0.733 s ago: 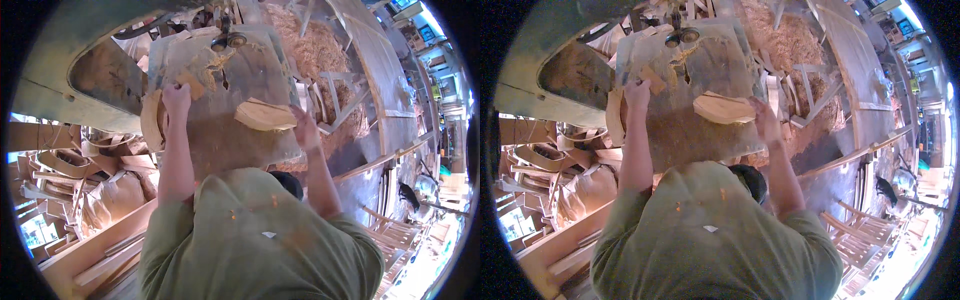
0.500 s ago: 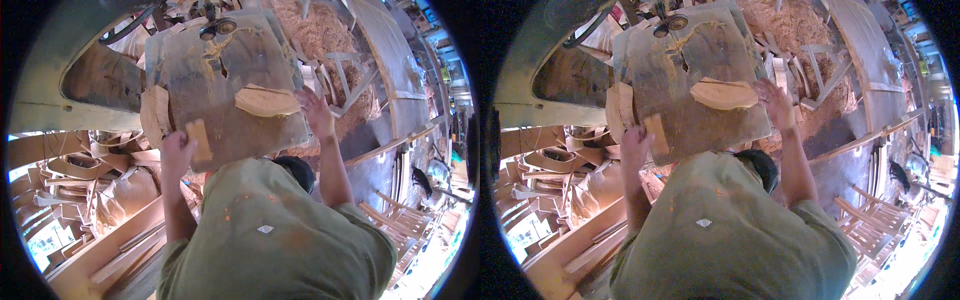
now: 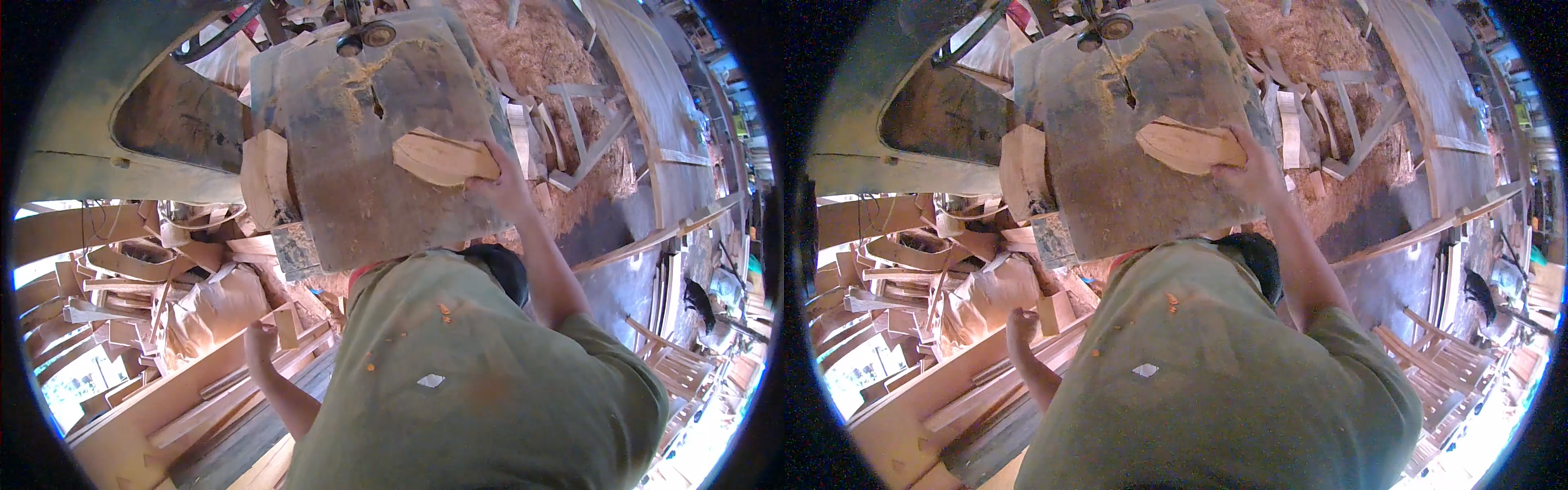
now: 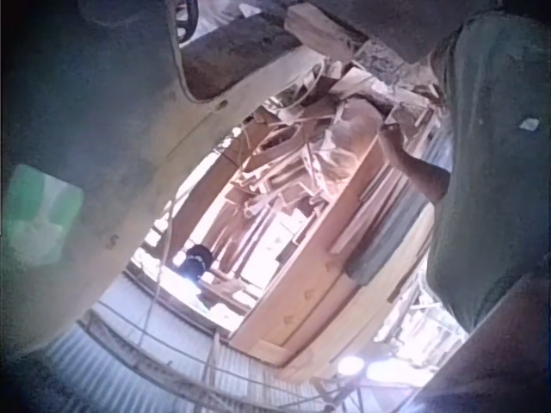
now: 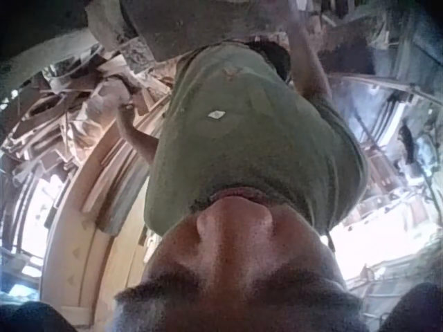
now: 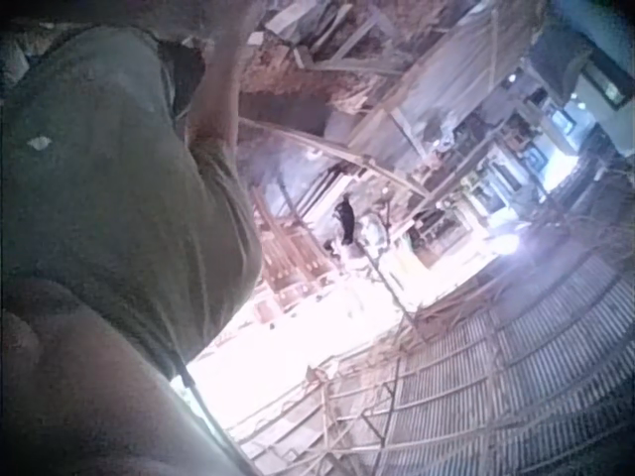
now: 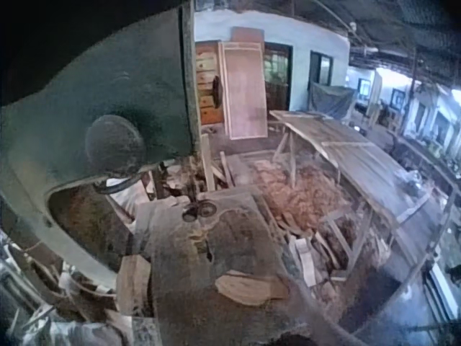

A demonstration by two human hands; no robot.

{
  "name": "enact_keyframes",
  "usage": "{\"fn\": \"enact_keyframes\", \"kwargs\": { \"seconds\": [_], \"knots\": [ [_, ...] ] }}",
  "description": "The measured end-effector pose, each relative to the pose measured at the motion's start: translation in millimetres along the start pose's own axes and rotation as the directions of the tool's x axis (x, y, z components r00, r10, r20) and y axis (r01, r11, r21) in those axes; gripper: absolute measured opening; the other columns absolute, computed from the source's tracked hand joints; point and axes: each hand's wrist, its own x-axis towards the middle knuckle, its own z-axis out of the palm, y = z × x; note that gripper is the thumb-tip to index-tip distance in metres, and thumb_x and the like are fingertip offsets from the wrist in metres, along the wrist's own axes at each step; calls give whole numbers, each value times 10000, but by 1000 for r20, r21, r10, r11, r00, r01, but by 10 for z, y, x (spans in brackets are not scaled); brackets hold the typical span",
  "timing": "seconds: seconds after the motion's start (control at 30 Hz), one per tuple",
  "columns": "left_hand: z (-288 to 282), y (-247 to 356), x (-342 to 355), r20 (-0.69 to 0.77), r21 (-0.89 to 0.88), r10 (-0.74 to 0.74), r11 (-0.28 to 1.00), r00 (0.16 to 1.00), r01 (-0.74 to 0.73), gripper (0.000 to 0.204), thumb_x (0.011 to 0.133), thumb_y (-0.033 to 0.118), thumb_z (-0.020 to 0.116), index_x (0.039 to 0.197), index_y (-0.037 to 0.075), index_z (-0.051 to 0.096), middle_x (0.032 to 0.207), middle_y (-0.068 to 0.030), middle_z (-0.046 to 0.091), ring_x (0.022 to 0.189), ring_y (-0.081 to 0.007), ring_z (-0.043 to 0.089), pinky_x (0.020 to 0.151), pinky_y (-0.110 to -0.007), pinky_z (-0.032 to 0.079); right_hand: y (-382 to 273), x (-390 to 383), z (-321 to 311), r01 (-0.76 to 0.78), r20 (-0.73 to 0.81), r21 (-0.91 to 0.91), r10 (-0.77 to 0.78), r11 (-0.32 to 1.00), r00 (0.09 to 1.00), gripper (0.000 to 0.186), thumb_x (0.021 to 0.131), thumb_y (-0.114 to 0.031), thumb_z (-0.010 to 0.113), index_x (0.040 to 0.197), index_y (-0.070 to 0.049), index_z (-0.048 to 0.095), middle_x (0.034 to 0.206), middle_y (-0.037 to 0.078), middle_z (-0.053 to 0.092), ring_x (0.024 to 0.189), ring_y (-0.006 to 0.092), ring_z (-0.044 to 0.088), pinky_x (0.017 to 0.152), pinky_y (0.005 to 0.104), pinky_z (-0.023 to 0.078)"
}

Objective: The person feeds a piece of wood into a band saw by hand, guiding it along a marked path to cut a curved shape. The person holds the wood with both hands to move it steadily against the blade while surrounded by wood shavings and scraps.

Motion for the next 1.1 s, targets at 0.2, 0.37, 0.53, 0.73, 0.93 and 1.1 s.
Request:
{"fn": "enact_keyframes", "kwargs": {
  "seconds": [0.2,0.37,0.53,0.73,0.93,1.1],
  "knots": [
    [-266,1381,-133,24,-351,371,872,928,-340,368,972,313,686,982,-54,702,833,-246,689,784,-326,696,741,-449,512,61,-138,298,167,-126,-126,-183,978,975,679,789,-99,865,1356,12,508,1256,152,634,1173,233,621,999,378,505],
    [104,2743,-4,-85,-263,748,621,659,-739,457,950,299,747,1247,-41,676,1195,-221,725,951,-341,727,836,-409,570,-221,-249,477,80,-170,-256,-126,963,977,800,783,-181,896,1424,15,459,1283,240,651,1216,396,640,1034,452,504],
    [422,3380,154,-37,-247,789,587,613,-771,634,941,385,755,1241,-154,608,1494,-263,553,1069,-411,696,903,-425,559,-366,-257,488,143,-173,-224,-184,964,968,802,800,-194,892,1433,5,442,1294,232,649,1231,383,638,1031,449,506],
    [689,3635,404,-74,-276,833,511,548,-814,644,962,411,729,1229,-162,612,1594,-314,411,1334,-443,570,1100,-433,471,-463,-36,519,129,-158,-144,-151,981,976,724,841,-161,865,1409,6,449,1307,234,642,1235,356,633,1046,437,495],
    [949,3858,752,-374,-210,814,394,445,-895,561,930,412,763,980,-138,664,1608,-329,378,1433,-471,452,1208,-596,313,-480,373,513,221,-150,-126,-239,967,959,685,843,-144,856,1393,1,473,1303,220,638,1248,353,621,1059,419,481],
    [1008,3981,719,-462,-157,757,444,463,-882,555,918,447,762,954,-102,695,1605,-299,405,1450,-419,461,1201,-598,325,-501,525,446,193,-124,-165,-214,967,969,673,827,-119,864,1377,-7,492,1295,199,642,1253,322,620,1064,407,483]
  ]
}}
